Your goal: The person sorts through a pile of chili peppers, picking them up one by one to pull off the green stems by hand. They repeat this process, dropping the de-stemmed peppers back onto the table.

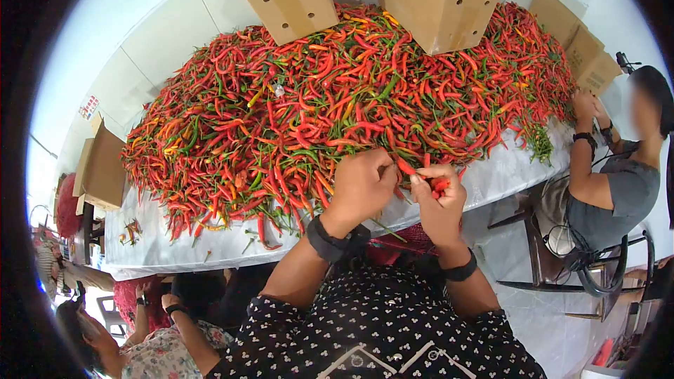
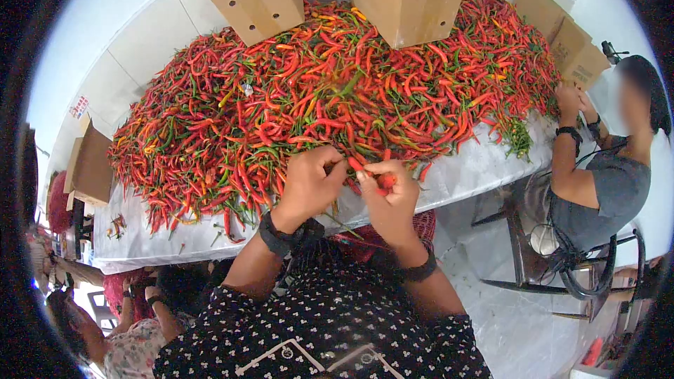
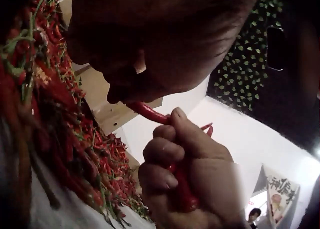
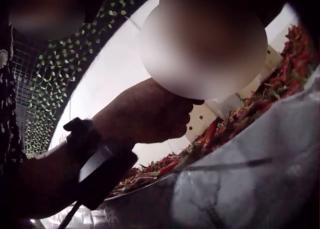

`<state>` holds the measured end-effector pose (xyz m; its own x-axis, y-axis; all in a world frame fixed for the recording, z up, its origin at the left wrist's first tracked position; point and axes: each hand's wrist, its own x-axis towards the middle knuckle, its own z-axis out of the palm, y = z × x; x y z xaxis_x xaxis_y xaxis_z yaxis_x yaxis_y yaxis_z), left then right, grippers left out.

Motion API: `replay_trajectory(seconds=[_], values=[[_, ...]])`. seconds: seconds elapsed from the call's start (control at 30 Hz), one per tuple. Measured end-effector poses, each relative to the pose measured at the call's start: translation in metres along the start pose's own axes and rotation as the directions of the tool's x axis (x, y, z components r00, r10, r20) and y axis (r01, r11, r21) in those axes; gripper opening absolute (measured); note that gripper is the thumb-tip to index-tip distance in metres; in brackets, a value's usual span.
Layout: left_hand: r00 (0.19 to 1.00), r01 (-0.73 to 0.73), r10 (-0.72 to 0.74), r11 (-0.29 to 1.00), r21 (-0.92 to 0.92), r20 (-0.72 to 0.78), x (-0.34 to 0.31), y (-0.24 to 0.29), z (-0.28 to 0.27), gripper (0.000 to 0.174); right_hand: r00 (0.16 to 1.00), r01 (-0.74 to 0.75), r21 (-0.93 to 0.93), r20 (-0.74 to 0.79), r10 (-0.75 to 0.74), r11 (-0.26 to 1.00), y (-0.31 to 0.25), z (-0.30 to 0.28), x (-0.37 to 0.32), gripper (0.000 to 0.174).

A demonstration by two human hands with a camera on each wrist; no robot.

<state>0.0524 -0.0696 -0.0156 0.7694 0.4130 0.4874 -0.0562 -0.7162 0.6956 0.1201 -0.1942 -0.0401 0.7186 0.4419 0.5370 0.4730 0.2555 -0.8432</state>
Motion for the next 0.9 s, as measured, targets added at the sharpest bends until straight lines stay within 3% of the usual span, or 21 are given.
replay_trajectory(seconds=[0.07,0.1,0.17,0.2,0.27,0.33,0.37,0.4,0.43,0.47,0.5,0.53,0.67,0.73,0.9], values=[[0.988,-0.038,0.067,0.979,0.200,-0.139,0.006,-0.002,-0.002,0.006,0.982,-0.150,0.230,-0.080,0.172,0.962,0.000,0.001,-0.002,0.008],[0.988,-0.035,0.065,0.978,0.203,-0.142,0.011,-0.005,-0.007,0.006,0.982,-0.150,0.232,-0.076,0.172,0.961,0.001,-0.002,-0.002,0.008],[0.975,0.111,-0.066,0.971,0.211,-0.211,0.024,-0.011,-0.019,0.007,0.903,-0.270,0.520,-0.157,0.401,0.811,0.002,-0.014,0.000,0.008],[0.976,0.113,-0.068,0.970,0.214,-0.207,0.031,-0.004,-0.020,0.007,0.901,-0.272,0.522,-0.157,0.405,0.808,0.005,-0.016,0.000,0.008],[0.999,0.017,-0.025,0.985,-0.171,-0.045,0.047,0.028,-0.016,0.009,0.822,-0.398,0.654,-0.058,0.567,0.643,0.015,-0.018,0.004,0.007],[0.969,-0.088,0.210,0.785,-0.614,0.129,0.054,0.061,0.003,0.013,0.795,-0.424,0.674,-0.042,0.605,0.605,0.033,-0.013,0.002,0.007],[0.969,-0.087,0.209,0.783,-0.616,0.129,0.060,0.058,0.004,0.013,0.762,-0.450,0.693,-0.032,0.647,0.564,0.038,-0.012,0.002,0.007],[0.925,-0.308,0.368,0.873,-0.378,0.096,0.075,0.051,0.007,0.014,0.728,-0.469,0.712,-0.023,0.685,0.522,0.040,-0.012,0.002,0.008],[0.846,-0.512,0.522,0.852,-0.109,0.110,0.089,0.046,0.010,0.016,0.763,-0.471,0.711,0.033,0.645,0.522,0.041,-0.019,-0.001,0.010],[0.841,-0.517,0.528,0.848,-0.114,0.115,0.096,0.040,0.011,0.016,0.764,-0.464,0.714,0.024,0.644,0.524,0.042,-0.021,-0.001,0.010],[0.886,-0.406,0.353,0.904,0.135,0.301,0.101,0.030,0.009,0.018,0.773,-0.440,0.769,0.062,0.631,0.463,0.042,-0.023,0.000,0.011],[0.895,-0.312,0.128,0.864,0.396,0.427,0.106,0.021,0.010,0.020,0.783,-0.415,0.819,0.099,0.614,0.397,0.041,-0.025,0.001,0.012],[0.839,-0.366,-0.016,0.724,0.585,0.544,0.115,-0.019,0.031,0.024,0.754,-0.454,0.798,0.106,0.649,0.396,0.036,-0.023,0.005,0.014],[0.792,-0.276,-0.222,0.702,0.657,0.569,0.115,-0.017,0.032,0.028,0.799,-0.453,0.778,0.139,0.585,0.435,0.036,-0.025,0.005,0.014],[0.766,-0.311,-0.173,0.743,0.592,0.620,0.120,-0.038,0.039,0.028,0.778,-0.461,0.796,0.149,0.610,0.392,0.037,-0.027,0.003,0.014]])
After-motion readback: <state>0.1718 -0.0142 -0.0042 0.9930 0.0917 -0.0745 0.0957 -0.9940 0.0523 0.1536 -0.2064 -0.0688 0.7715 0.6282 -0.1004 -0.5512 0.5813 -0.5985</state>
